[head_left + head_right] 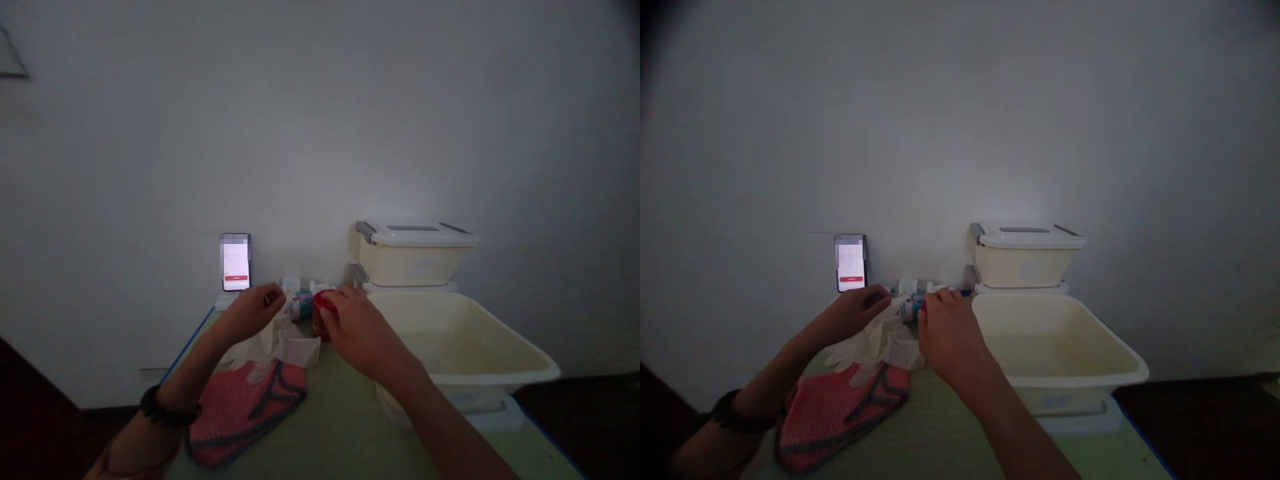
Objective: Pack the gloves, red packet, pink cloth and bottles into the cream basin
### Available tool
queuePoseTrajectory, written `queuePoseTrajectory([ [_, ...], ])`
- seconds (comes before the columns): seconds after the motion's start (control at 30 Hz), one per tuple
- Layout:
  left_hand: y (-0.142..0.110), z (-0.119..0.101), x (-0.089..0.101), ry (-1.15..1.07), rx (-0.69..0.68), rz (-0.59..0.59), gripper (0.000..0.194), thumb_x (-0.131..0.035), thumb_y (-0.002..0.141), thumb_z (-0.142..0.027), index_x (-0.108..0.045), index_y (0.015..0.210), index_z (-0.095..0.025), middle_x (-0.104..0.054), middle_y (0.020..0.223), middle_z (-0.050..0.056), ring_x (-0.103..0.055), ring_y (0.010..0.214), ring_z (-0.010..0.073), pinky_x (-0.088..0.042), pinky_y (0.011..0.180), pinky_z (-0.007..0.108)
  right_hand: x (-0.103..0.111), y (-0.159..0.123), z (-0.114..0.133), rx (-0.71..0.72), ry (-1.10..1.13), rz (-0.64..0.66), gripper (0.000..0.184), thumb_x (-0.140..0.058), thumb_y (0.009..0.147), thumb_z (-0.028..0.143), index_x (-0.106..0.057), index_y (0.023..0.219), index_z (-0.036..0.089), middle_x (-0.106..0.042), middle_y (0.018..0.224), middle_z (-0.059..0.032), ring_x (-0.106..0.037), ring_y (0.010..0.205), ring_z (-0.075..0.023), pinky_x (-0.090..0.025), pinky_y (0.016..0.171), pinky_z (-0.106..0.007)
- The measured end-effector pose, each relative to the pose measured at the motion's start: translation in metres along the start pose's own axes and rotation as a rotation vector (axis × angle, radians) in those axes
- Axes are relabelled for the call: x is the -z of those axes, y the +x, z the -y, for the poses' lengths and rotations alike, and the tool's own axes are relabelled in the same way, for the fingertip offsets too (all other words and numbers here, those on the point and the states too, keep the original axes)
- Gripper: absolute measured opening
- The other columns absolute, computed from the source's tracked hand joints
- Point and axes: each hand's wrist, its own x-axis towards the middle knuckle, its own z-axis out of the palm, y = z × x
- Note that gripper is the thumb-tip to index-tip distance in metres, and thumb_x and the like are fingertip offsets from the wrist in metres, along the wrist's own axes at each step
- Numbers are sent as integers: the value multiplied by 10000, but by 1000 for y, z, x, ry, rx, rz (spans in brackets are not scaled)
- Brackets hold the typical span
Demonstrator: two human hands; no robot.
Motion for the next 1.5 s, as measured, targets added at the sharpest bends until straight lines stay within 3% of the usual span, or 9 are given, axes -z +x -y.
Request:
queuePoseTrajectory([
  [0.13,5,17,10,68,8,38,252,-450,798,-376,-587,728,-177,-585,610,16,-522,571,157,-333,545,250,-18,17,11,-13,-30,77,321,-373,893,216,-633,1035,92,-629,1034,-162,-547,1016,-267,-407,877,-384],
  [0.43,12,43,14,155,-26,126,254,-423,826,-347,-555,705,-166,-528,584,-3,-460,551,136,-315,520,240,-53,44,14,-5,22,25,361,-346,908,194,-595,1147,84,-629,1093,-152,-543,1054,-249,-383,919,-368],
  [0.83,14,48,17,175,-53,140,230,-425,831,-320,-583,816,-153,-608,769,57,-556,681,173,-437,620,281,-62,44,5,-1,-79,19,321,-387,892,226,-641,1059,122,-640,1025,-118,-551,997,-250,-386,894,-372],
  [0.97,13,52,11,198,-62,152,265,-444,830,-336,-596,942,-150,-596,981,107,-579,871,214,-457,788,348,-66,45,1,-10,-70,45,328,-396,889,239,-631,1087,123,-637,1044,-115,-548,1015,-240,-385,899,-353],
  [1.17,11,70,-1,230,-4,253,474,-590,715,-238,-527,1172,-132,-519,1244,170,-489,1165,284,-361,992,414,-77,49,-6,-17,-99,79,326,-401,877,209,-637,1076,103,-636,1087,-128,-524,1057,-242,-357,926,-345],
  [1.37,11,76,-3,240,41,324,650,-572,736,-259,-366,1342,-144,-451,1359,187,-466,1216,292,-374,987,418,-81,49,-8,-17,-124,104,312,-432,870,248,-639,1074,135,-637,1098,-115,-507,1067,-236,-342,924,-344],
  [1.5,11,71,-5,252,36,344,650,-573,741,-267,-379,1343,-117,-454,1347,197,-480,1200,288,-368,995,394,-82,49,-7,-16,-139,113,313,-436,868,262,-645,1061,131,-635,1098,-112,-497,1072,-244,-340,920,-345],
])
